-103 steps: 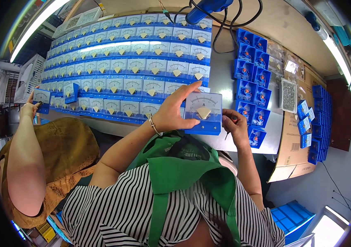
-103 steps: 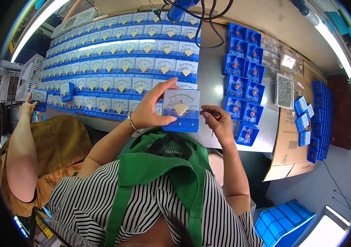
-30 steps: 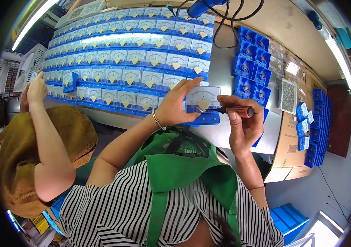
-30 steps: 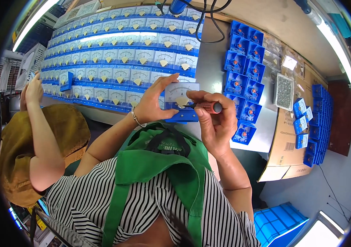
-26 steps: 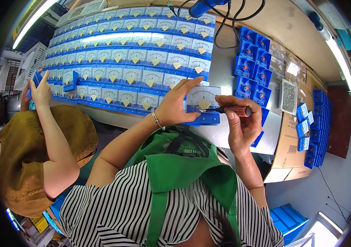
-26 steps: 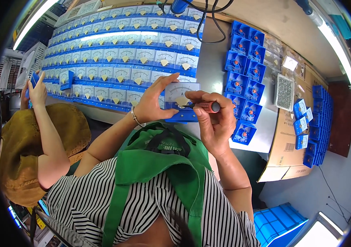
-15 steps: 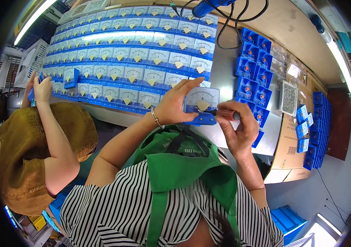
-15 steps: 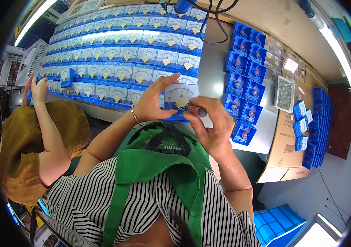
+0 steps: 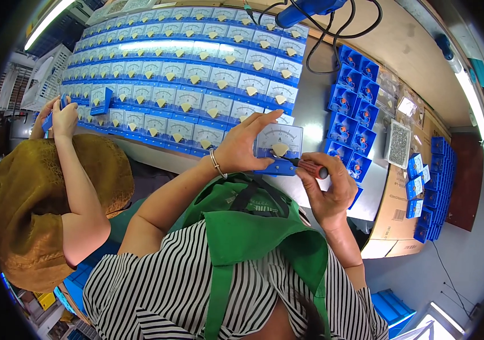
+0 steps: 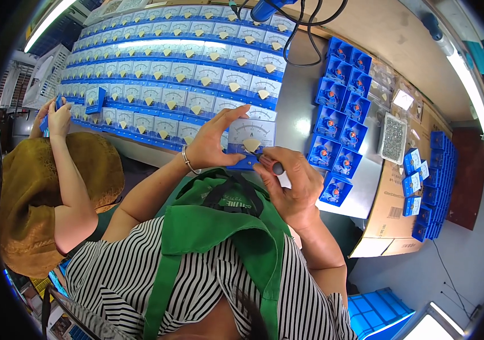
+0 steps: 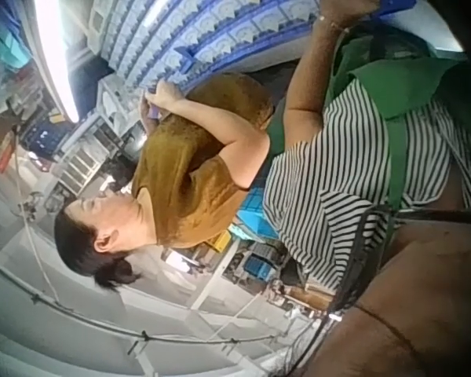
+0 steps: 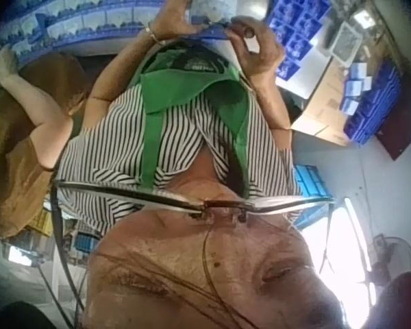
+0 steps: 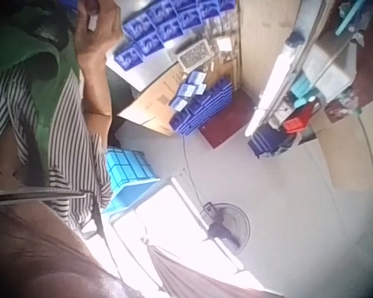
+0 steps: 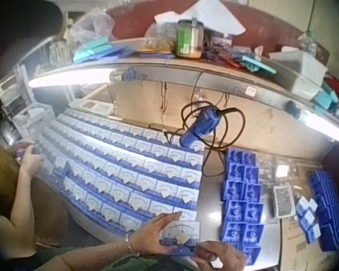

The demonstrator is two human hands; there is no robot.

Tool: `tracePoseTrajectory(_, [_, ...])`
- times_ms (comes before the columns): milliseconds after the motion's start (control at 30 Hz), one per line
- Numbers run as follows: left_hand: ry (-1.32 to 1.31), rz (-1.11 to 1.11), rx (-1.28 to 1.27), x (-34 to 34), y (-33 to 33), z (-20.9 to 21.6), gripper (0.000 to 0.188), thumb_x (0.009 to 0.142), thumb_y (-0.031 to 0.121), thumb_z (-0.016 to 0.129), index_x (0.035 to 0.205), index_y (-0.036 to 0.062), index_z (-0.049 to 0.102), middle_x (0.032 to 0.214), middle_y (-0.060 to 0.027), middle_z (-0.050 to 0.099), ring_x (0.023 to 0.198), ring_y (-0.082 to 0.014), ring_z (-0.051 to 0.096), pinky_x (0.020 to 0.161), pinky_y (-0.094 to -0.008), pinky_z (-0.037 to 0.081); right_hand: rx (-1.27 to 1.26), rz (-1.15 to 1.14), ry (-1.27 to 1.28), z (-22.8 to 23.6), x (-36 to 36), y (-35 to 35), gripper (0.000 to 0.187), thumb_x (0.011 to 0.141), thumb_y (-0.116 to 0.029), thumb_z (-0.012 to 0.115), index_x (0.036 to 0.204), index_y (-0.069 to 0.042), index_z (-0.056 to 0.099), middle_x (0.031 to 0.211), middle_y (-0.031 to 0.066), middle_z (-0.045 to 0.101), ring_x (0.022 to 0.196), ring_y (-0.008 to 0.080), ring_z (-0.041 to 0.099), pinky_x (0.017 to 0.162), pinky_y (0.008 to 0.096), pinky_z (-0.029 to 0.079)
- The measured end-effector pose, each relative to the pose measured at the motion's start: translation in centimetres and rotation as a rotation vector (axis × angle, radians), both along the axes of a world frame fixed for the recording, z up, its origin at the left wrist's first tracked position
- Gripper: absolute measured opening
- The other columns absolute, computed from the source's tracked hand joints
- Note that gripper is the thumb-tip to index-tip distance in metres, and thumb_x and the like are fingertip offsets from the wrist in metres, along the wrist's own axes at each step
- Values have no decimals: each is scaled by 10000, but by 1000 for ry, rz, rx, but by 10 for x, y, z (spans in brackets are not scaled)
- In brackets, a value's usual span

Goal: Assembling and adjusting analog meters at a workshop workbench.

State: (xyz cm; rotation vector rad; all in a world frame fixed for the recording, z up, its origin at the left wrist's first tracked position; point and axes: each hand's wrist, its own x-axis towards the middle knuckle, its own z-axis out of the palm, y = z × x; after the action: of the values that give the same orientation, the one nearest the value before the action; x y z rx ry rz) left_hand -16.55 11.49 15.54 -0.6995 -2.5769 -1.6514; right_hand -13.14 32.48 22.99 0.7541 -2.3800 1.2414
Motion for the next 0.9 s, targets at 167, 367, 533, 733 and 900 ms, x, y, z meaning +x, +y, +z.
tracePoseTrajectory(167, [-42,18,20,-1,-3,-3,896,597,140,760,1409,91,384,1209,-139,560,1126,-305,547,990,-373,424,-74,-39,-99,-6,-1,1,346,737,-15,773,1047,-6,619,905,102,679,729,182,665,629,262,513])
tracePoseTrajectory(367, [-10,25,4,-2,-3,-3,896,592,136,759,1407,89,389,1209,-140,561,1124,-299,550,986,-365,426,-47,-94,-77,-6,-3,0,349,745,-27,772,1056,-9,615,899,99,685,735,179,667,643,263,521])
tracePoseTrajectory(533, [-32,18,-17,-2,-2,-3,896,592,139,760,1407,92,390,1207,-138,563,1122,-302,553,991,-367,422,-26,-77,-78,-1,-6,-2,340,755,-25,764,1060,-9,615,888,96,684,711,171,657,635,260,519])
tracePoseTrajectory(733, [-5,29,-3,-3,-5,-9,892,594,150,762,1404,90,393,1207,-135,566,1128,-308,549,990,-371,422,6,270,-322,12,-9,1,378,744,57,704,1104,-17,620,871,100,660,722,221,637,647,304,513])
tracePoseTrajectory(900, [-27,35,-2,-3,-6,-7,896,594,152,762,1405,82,388,1209,-134,568,1135,-312,546,988,-377,424,-19,196,-230,2,-9,-2,380,731,56,713,1092,-12,619,886,110,658,742,244,641,651,320,517])
